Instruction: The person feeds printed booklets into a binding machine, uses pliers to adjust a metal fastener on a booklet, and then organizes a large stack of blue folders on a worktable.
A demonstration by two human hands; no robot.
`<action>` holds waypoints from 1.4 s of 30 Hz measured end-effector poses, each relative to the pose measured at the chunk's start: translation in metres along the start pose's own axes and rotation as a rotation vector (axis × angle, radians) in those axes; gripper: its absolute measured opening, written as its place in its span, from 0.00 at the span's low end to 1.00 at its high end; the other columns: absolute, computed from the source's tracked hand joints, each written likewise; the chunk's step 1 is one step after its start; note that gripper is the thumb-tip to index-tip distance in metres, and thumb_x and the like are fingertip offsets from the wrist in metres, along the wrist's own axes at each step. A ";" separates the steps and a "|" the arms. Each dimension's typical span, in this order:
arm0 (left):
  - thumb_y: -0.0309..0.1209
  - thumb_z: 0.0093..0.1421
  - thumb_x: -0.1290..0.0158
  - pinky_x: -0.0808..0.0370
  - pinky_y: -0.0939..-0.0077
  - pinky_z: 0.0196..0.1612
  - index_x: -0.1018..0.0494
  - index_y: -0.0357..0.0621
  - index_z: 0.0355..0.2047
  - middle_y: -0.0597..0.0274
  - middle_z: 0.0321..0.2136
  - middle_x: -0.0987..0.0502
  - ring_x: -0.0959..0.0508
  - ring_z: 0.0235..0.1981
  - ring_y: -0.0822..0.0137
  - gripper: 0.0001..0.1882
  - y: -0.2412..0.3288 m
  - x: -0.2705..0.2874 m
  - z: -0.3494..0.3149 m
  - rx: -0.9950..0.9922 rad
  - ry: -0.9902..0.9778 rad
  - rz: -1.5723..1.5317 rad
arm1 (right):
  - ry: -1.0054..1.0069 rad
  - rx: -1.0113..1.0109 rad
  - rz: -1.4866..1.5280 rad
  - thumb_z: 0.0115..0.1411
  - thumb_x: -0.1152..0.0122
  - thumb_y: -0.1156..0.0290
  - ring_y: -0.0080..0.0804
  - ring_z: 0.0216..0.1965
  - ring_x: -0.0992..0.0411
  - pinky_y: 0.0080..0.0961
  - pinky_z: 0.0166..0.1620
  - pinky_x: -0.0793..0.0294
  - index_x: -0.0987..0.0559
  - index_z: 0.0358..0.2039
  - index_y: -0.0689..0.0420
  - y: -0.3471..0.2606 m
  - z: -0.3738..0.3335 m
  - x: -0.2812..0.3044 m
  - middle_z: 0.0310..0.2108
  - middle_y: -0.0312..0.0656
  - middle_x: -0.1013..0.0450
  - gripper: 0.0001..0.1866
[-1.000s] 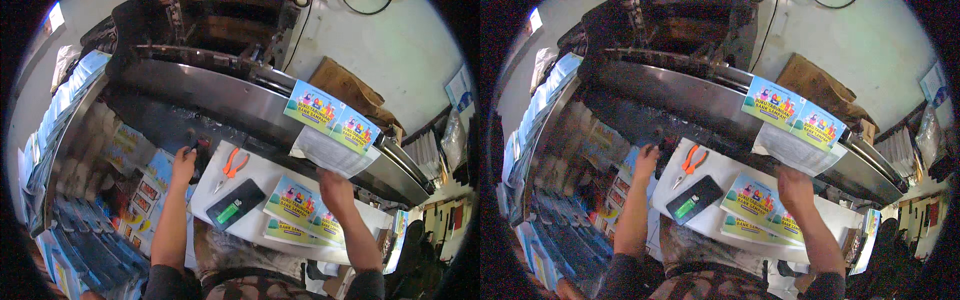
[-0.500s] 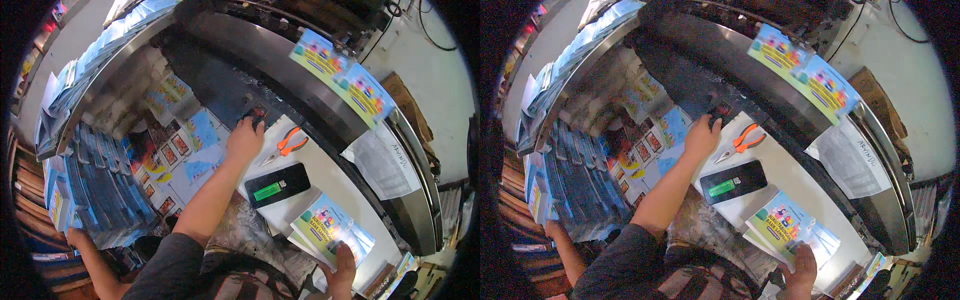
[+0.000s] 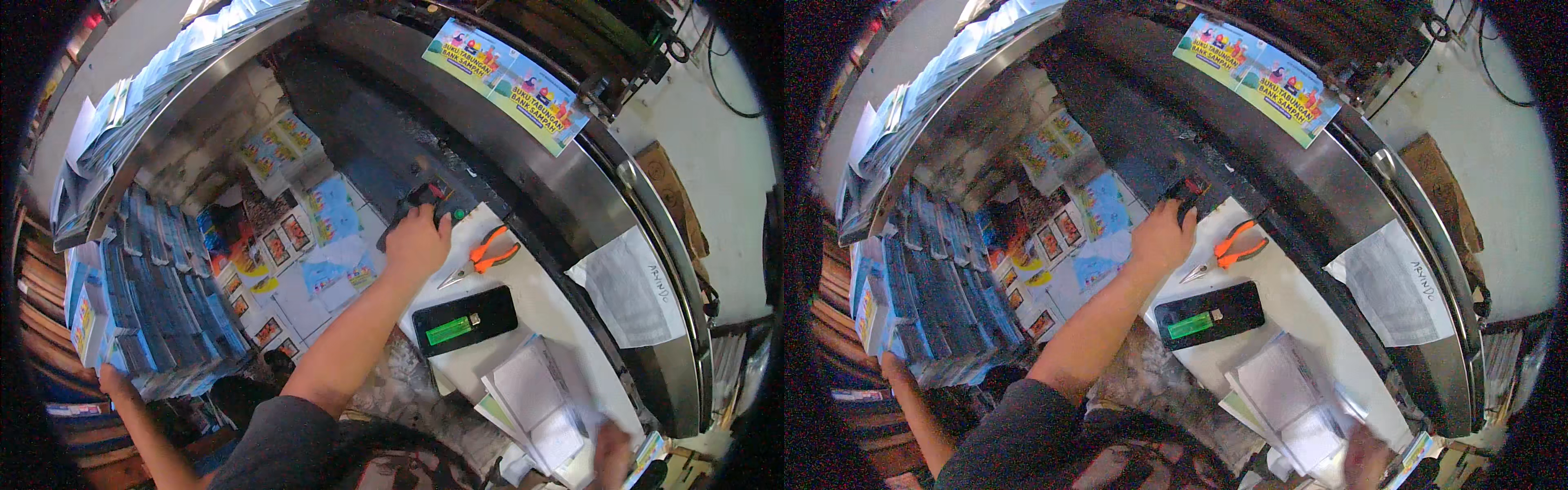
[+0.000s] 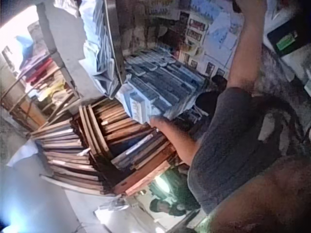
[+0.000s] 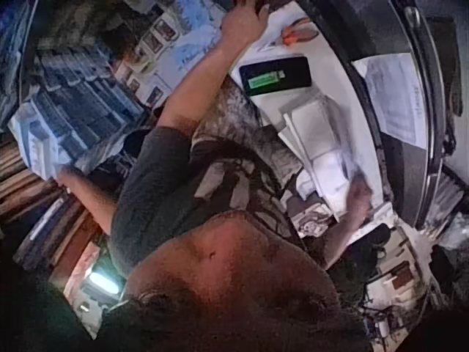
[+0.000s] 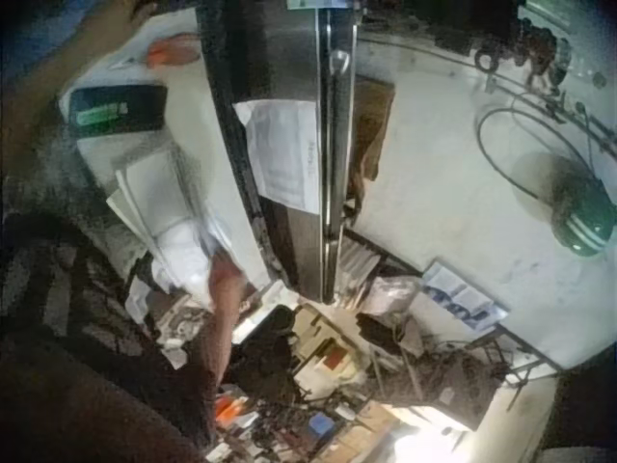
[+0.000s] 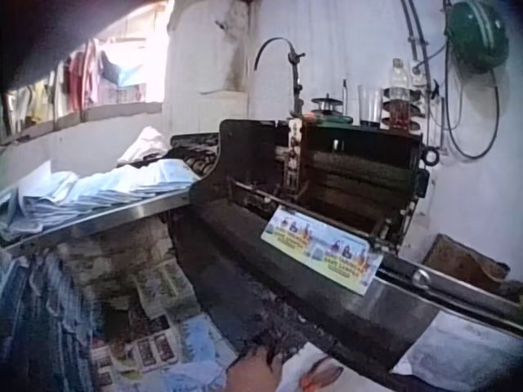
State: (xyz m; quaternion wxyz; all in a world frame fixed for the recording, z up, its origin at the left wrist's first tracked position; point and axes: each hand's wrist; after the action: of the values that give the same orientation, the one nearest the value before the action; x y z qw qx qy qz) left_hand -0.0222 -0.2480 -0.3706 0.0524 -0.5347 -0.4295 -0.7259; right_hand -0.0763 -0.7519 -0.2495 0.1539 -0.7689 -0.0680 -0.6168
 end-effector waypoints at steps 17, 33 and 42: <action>0.41 0.61 0.53 0.23 0.53 0.32 0.28 0.38 0.38 0.45 0.31 0.23 0.20 0.30 0.48 0.17 0.005 0.000 -0.001 -0.054 0.094 0.039 | 0.377 0.321 -0.200 0.55 0.46 0.80 0.51 0.55 0.33 0.38 0.56 0.33 0.28 0.53 0.61 -0.027 0.156 0.012 0.52 0.56 0.31 0.23; 0.44 0.63 0.56 0.25 0.48 0.36 0.30 0.40 0.39 0.43 0.35 0.22 0.21 0.34 0.43 0.18 0.006 0.005 0.000 -0.013 -0.008 0.038 | -0.229 0.376 0.010 0.49 0.33 0.52 0.55 0.63 0.45 0.47 0.64 0.44 0.36 0.61 0.58 -0.098 0.000 -0.032 0.63 0.56 0.44 0.43; 0.43 0.62 0.55 0.24 0.49 0.36 0.29 0.39 0.40 0.43 0.34 0.23 0.21 0.33 0.43 0.18 0.002 -0.001 0.000 -0.030 0.004 -0.007 | -0.383 0.342 0.152 0.55 0.38 0.64 0.52 0.59 0.38 0.42 0.60 0.37 0.31 0.58 0.53 -0.069 0.006 -0.014 0.59 0.50 0.36 0.29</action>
State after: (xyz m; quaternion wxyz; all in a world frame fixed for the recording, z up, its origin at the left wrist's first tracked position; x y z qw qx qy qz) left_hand -0.0200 -0.2496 -0.3705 0.0429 -0.5323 -0.4204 -0.7335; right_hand -0.0945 -0.6835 -0.2532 0.3116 -0.8373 -0.1412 -0.4265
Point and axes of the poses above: each hand's wrist, its own z-axis towards the middle knuckle, its own x-axis out of the back of the hand, y = z × x
